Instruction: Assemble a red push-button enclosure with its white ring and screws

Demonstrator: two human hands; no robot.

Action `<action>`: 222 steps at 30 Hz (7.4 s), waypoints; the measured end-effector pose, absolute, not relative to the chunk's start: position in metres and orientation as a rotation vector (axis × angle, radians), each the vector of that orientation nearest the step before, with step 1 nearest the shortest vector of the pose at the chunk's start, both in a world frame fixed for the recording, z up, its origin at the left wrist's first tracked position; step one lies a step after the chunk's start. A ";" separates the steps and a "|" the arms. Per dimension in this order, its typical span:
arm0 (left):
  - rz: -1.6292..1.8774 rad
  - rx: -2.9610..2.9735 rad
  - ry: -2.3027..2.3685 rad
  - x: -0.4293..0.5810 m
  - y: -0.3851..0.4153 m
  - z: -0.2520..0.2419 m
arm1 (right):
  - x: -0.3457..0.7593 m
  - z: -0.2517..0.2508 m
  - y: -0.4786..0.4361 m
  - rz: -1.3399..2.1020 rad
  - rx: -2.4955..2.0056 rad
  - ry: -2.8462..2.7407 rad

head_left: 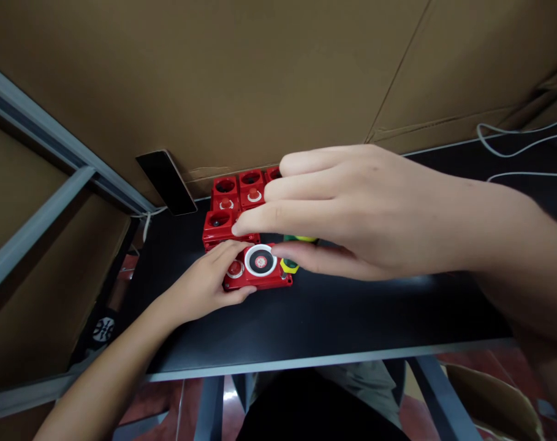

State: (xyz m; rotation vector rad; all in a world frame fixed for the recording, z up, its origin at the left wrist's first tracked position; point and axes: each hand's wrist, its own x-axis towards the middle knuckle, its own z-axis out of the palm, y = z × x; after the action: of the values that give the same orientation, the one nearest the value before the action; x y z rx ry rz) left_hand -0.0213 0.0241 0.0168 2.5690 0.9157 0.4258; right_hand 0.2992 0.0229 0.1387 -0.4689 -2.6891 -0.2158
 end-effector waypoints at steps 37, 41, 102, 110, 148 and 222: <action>0.402 2.495 0.938 -0.021 0.024 0.017 | 0.270 0.116 0.001 -0.168 -0.895 -2.323; 0.398 2.509 0.907 -0.022 0.025 0.017 | 0.271 0.121 0.008 -0.117 -0.804 -2.463; 0.583 2.537 0.968 -0.020 0.014 0.012 | 0.463 0.067 0.094 0.009 -1.409 -1.453; 0.660 2.566 1.034 -0.019 0.010 0.013 | 0.459 0.045 0.096 0.041 -2.030 -2.093; 0.434 2.439 1.092 -0.019 0.019 0.012 | 0.416 0.052 0.078 -0.023 -1.651 -2.274; 0.496 2.555 0.902 -0.016 0.020 0.018 | 0.318 0.035 0.019 0.745 -0.754 -1.448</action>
State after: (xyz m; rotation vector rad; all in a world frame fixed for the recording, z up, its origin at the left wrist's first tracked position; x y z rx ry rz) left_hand -0.0160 0.0200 0.0179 2.5546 0.9017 0.4959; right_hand 0.3176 0.0187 0.0352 -0.7539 -1.4480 0.7449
